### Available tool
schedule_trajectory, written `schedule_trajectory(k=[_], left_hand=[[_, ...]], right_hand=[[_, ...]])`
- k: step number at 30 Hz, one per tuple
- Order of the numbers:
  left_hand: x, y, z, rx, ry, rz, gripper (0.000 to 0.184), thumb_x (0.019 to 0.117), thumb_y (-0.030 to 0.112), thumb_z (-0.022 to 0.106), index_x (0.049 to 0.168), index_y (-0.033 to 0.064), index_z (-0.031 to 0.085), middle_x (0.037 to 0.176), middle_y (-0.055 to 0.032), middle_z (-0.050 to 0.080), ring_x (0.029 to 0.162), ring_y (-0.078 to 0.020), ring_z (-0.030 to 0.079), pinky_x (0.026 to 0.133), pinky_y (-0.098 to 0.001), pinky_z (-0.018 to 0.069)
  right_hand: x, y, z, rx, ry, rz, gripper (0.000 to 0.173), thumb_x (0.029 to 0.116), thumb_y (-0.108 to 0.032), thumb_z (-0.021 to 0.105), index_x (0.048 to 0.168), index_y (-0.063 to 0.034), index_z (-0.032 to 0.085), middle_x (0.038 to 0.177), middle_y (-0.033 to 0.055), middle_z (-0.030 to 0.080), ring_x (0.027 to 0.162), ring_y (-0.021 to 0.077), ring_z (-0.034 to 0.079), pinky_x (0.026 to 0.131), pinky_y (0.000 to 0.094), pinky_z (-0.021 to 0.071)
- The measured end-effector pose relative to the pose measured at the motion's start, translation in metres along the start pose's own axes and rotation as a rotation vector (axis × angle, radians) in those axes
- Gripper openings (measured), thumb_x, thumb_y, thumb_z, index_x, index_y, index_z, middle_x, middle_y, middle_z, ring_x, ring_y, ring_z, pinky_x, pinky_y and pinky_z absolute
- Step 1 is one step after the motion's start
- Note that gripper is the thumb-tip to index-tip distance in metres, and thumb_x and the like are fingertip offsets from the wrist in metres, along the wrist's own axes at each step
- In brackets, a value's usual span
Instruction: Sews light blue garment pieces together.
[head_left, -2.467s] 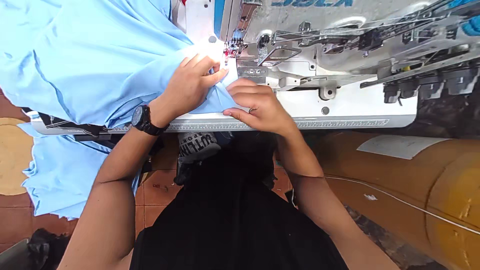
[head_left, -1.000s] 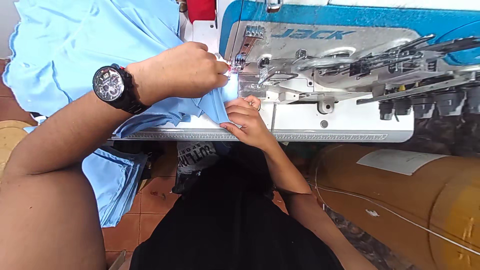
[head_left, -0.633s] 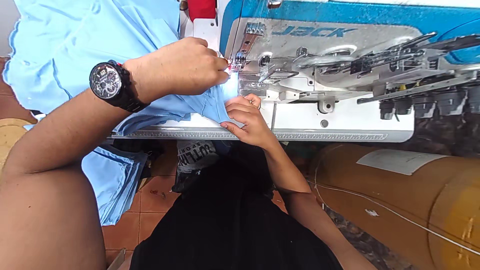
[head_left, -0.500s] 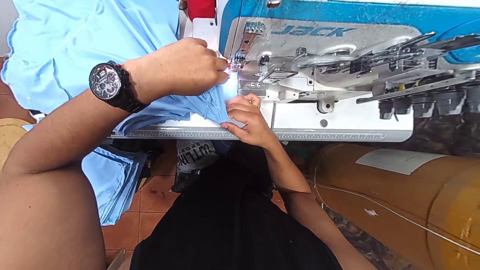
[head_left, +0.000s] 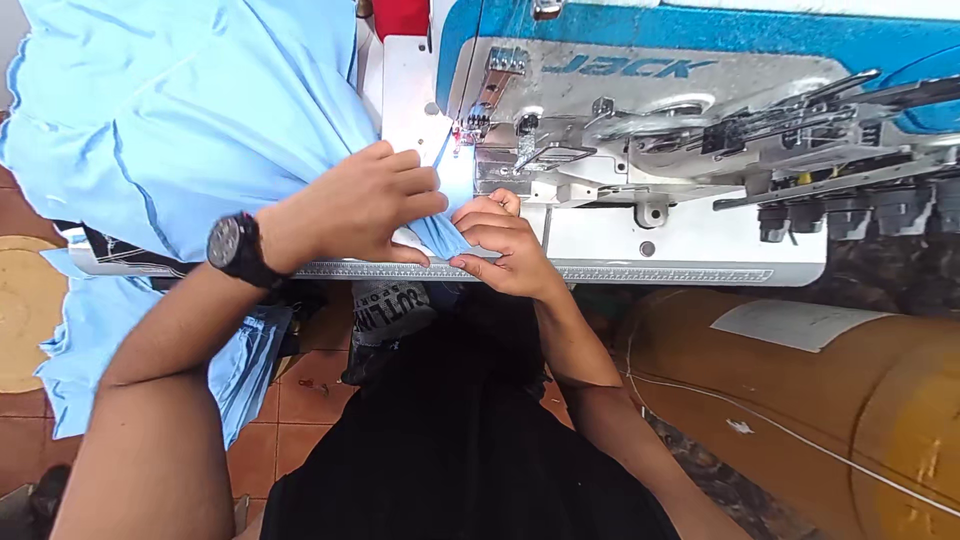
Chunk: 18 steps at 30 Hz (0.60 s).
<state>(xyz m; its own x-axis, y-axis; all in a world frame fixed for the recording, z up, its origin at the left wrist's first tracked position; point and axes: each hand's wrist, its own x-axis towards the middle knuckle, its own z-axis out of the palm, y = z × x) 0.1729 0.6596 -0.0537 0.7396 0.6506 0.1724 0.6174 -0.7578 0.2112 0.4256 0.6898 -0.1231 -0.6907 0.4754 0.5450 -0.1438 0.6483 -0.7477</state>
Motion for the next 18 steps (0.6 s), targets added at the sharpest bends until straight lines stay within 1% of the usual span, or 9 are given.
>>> schedule_trajectory(k=[1, 2, 3, 4, 5, 7, 10, 14, 18], left_hand=[[-0.004, 0.006, 0.007, 0.049, 0.051, -0.036, 0.050, 0.0952, 0.052, 0.059, 0.114, 0.0062, 0.070, 0.105, -0.0148, 0.067, 0.092, -0.0338, 0.061, 0.075, -0.0483, 0.0442], [-0.007, 0.010, 0.014, 0.095, 0.118, -0.066, 0.037, 0.0973, 0.035, 0.059, 0.118, 0.0051, 0.068, 0.106, -0.0182, 0.067, 0.094, -0.0376, 0.063, 0.075, -0.0507, 0.0458], [-0.008, 0.013, 0.020, 0.139, 0.185, -0.095, 0.027, 0.0992, 0.019, 0.057, 0.119, 0.0041, 0.067, 0.107, -0.0202, 0.067, 0.094, -0.0393, 0.064, 0.075, -0.0514, 0.0468], [-0.008, 0.013, 0.024, 0.171, 0.245, -0.119, 0.023, 0.0985, 0.009, 0.055, 0.118, 0.0036, 0.068, 0.108, -0.0209, 0.068, 0.094, -0.0394, 0.064, 0.075, -0.0511, 0.0472], [-0.007, 0.012, 0.026, 0.188, 0.290, -0.135, 0.023, 0.0981, 0.004, 0.054, 0.116, 0.0036, 0.069, 0.109, -0.0207, 0.068, 0.093, -0.0386, 0.064, 0.075, -0.0503, 0.0469], [-0.005, 0.008, 0.027, 0.197, 0.346, -0.132, 0.021, 0.0992, 0.002, 0.054, 0.112, 0.0037, 0.070, 0.108, -0.0193, 0.069, 0.093, -0.0365, 0.065, 0.076, -0.0484, 0.0463], [-0.001, -0.001, 0.025, 0.191, 0.342, -0.067, 0.021, 0.0995, -0.001, 0.053, 0.108, 0.0028, 0.072, 0.108, -0.0183, 0.071, 0.093, -0.0356, 0.065, 0.076, -0.0480, 0.0466], [0.004, -0.021, 0.028, 0.189, 0.317, -0.009, 0.025, 0.1011, -0.003, 0.050, 0.111, 0.0037, 0.072, 0.112, -0.0174, 0.071, 0.091, -0.0357, 0.063, 0.077, -0.0478, 0.0449], [0.012, -0.036, 0.024, 0.204, 0.284, 0.010, 0.027, 0.1001, -0.005, 0.049, 0.111, 0.0031, 0.072, 0.108, -0.0186, 0.071, 0.092, -0.0379, 0.063, 0.076, -0.0495, 0.0451]], right_hand=[[0.004, -0.003, -0.002, 0.014, 0.002, 0.000, 0.018, 0.0956, -0.020, 0.071, 0.086, -0.0050, 0.075, 0.095, 0.0050, 0.075, 0.109, 0.0148, 0.064, 0.105, 0.0485, 0.0339], [0.007, -0.005, -0.003, 0.024, 0.003, 0.003, 0.017, 0.0946, -0.019, 0.072, 0.085, -0.0048, 0.075, 0.094, 0.0052, 0.075, 0.109, 0.0148, 0.064, 0.105, 0.0484, 0.0343], [0.010, -0.006, -0.004, 0.025, 0.003, 0.004, 0.017, 0.0941, -0.019, 0.072, 0.085, -0.0049, 0.075, 0.094, 0.0051, 0.075, 0.109, 0.0148, 0.064, 0.105, 0.0483, 0.0348], [0.012, -0.006, -0.005, 0.024, 0.005, 0.005, 0.017, 0.0938, -0.019, 0.073, 0.085, -0.0050, 0.075, 0.095, 0.0050, 0.074, 0.109, 0.0149, 0.064, 0.104, 0.0479, 0.0349], [0.013, -0.005, -0.005, 0.023, 0.012, 0.006, 0.016, 0.0933, -0.019, 0.073, 0.085, -0.0048, 0.075, 0.095, 0.0051, 0.075, 0.108, 0.0150, 0.064, 0.103, 0.0473, 0.0352], [0.013, -0.004, -0.006, 0.017, 0.028, 0.008, 0.016, 0.0925, -0.019, 0.074, 0.086, -0.0047, 0.076, 0.095, 0.0053, 0.075, 0.109, 0.0156, 0.064, 0.103, 0.0469, 0.0362], [0.011, -0.002, -0.006, -0.003, 0.043, 0.011, 0.015, 0.0924, -0.018, 0.075, 0.086, -0.0046, 0.076, 0.096, 0.0055, 0.076, 0.109, 0.0160, 0.064, 0.104, 0.0470, 0.0363], [0.012, 0.001, -0.007, -0.077, 0.044, 0.019, 0.013, 0.0925, -0.016, 0.074, 0.087, -0.0048, 0.076, 0.098, 0.0065, 0.076, 0.111, 0.0186, 0.065, 0.105, 0.0488, 0.0372], [0.018, 0.005, -0.010, -0.206, 0.034, 0.010, 0.014, 0.0935, -0.014, 0.073, 0.089, -0.0019, 0.076, 0.104, 0.0113, 0.075, 0.112, 0.0245, 0.067, 0.100, 0.0427, 0.0494]])
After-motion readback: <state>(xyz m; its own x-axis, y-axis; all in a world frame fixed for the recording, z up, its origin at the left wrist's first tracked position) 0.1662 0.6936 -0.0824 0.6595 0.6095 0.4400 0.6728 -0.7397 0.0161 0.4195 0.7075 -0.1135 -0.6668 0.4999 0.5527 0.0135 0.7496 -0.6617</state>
